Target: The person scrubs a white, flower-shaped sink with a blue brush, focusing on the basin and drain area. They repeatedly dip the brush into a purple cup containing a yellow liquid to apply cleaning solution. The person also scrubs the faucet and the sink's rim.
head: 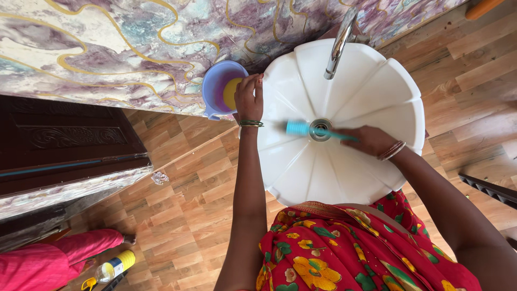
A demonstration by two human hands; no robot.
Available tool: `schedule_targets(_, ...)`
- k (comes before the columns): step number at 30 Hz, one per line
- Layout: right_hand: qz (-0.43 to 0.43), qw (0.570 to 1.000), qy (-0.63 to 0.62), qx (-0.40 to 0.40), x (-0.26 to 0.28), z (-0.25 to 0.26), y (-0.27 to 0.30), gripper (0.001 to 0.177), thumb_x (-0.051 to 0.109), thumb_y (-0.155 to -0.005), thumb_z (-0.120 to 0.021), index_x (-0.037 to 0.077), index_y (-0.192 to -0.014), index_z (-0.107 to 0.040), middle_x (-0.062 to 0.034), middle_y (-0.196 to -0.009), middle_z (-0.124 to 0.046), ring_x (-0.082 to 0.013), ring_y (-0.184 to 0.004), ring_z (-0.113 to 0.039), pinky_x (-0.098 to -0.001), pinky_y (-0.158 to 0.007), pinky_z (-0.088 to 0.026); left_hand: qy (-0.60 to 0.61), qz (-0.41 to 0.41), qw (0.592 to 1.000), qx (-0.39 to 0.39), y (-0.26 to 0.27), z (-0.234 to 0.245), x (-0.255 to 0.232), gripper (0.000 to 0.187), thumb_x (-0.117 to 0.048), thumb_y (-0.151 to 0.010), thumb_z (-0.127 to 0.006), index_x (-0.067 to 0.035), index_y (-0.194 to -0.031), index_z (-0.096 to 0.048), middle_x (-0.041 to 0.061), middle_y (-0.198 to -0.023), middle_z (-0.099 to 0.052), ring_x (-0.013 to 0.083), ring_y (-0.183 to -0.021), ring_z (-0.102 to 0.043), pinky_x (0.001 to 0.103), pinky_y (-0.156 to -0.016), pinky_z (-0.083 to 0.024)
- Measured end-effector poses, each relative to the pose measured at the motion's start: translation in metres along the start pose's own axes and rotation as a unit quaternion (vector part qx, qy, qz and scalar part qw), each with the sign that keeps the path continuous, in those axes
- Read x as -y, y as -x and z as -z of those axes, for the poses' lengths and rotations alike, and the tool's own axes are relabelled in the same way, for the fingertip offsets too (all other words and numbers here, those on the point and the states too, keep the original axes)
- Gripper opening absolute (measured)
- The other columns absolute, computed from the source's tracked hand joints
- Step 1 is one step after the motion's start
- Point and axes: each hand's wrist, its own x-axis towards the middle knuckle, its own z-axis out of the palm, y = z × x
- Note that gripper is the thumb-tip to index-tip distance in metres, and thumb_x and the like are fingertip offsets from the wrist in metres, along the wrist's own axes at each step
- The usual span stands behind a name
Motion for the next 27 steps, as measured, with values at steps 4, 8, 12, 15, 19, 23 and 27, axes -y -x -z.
schedule_targets(4, -0.018, 0.994, 0.037, -0.102, 0.003, 0.007, -0.001, 0.056, 0.04, -0.099, -0.055, 0.038, -0.155, -0.046, -0.0181, -0.102, -0.073, -0.0387, -0.09, -0.071, -0.048, -0.082, -0.055, -0.014, -0.018, 0.999, 0.034, -0.017, -0.001, 0.004, 0.029, -0.026, -0.106, -0.055, -0.01, -0.104, -0.079, 0.005, -0.101, -0.074, 0.0252, -0.096, -0.066, 0.042, -0.089, -0.05)
schedule_targets(8, -0.078, 0.954, -0.009, -0.29, 0.0, 0.017, 0.001, 0.056, 0.035, -0.104, -0.053, 0.031, -0.158, -0.043, -0.0186, -0.105, -0.071, -0.0402, -0.09, -0.069, -0.0499, -0.078, -0.055, -0.005, 0.065, 0.997, 0.044, -0.025, -0.004, 0.007, 0.033, -0.029, -0.105, -0.056, -0.013, -0.092, -0.082, 0.004, -0.091, -0.071, 0.0261, -0.091, -0.065, 0.041, -0.084, -0.05)
schedule_targets(12, -0.05, 0.975, 0.026, -0.217, -0.001, 0.005, -0.004, 0.057, 0.035, -0.102, -0.052, 0.034, -0.158, -0.041, -0.0171, -0.1, -0.072, -0.0383, -0.09, -0.07, -0.0491, -0.078, -0.055, 0.028, 0.083, 0.995, 0.049, -0.024, -0.002, 0.01, 0.037, -0.032, -0.107, -0.055, -0.013, -0.088, -0.081, 0.004, -0.089, -0.071, 0.0258, -0.092, -0.065, 0.04, -0.085, -0.05)
schedule_targets(15, 0.002, 1.0, -0.013, -0.009, 0.007, -0.001, -0.006, 0.059, 0.04, -0.097, -0.055, 0.043, -0.155, -0.039, -0.0149, -0.096, -0.074, -0.0358, -0.082, -0.073, -0.0451, -0.082, -0.056, 0.053, 0.08, 0.994, 0.051, -0.026, 0.002, 0.01, 0.038, -0.032, -0.107, -0.054, -0.012, -0.09, -0.081, 0.005, -0.09, -0.071, 0.0263, -0.092, -0.065, 0.039, -0.085, -0.05)
schedule_targets(19, -0.071, 0.996, 0.055, 0.0, 0.012, 0.007, -0.006, 0.06, 0.04, -0.101, -0.051, 0.045, -0.159, -0.035, -0.0203, -0.088, -0.072, -0.0351, -0.082, -0.072, -0.045, -0.082, -0.056, 0.073, 0.072, 0.993, 0.055, -0.026, 0.006, 0.009, 0.038, -0.032, -0.107, -0.053, -0.01, -0.094, -0.081, 0.007, -0.09, -0.071, 0.0269, -0.091, -0.064, 0.039, -0.085, -0.05)
schedule_targets(23, -0.037, 0.961, -0.005, -0.276, 0.003, 0.015, -0.001, 0.056, 0.037, -0.103, -0.052, 0.036, -0.157, -0.04, -0.02, -0.099, -0.071, -0.0385, -0.085, -0.07, -0.0479, -0.077, -0.055, 0.084, 0.069, 0.993, 0.048, -0.024, 0.005, 0.011, 0.039, -0.032, -0.108, -0.053, -0.008, -0.093, -0.08, 0.009, -0.092, -0.073, 0.0275, -0.093, -0.066, 0.039, -0.085, -0.051)
schedule_targets(27, -0.029, 0.961, 0.038, -0.271, 0.007, 0.006, 0.001, 0.056, 0.036, -0.102, -0.051, 0.034, -0.157, -0.041, -0.0192, -0.098, -0.072, -0.0395, -0.084, -0.069, -0.0499, -0.072, -0.055, 0.068, 0.058, 0.995, 0.036, -0.023, 0.003, 0.014, 0.039, -0.031, -0.107, -0.053, -0.008, -0.091, -0.08, 0.009, -0.09, -0.074, 0.0283, -0.092, -0.066, 0.041, -0.085, -0.051)
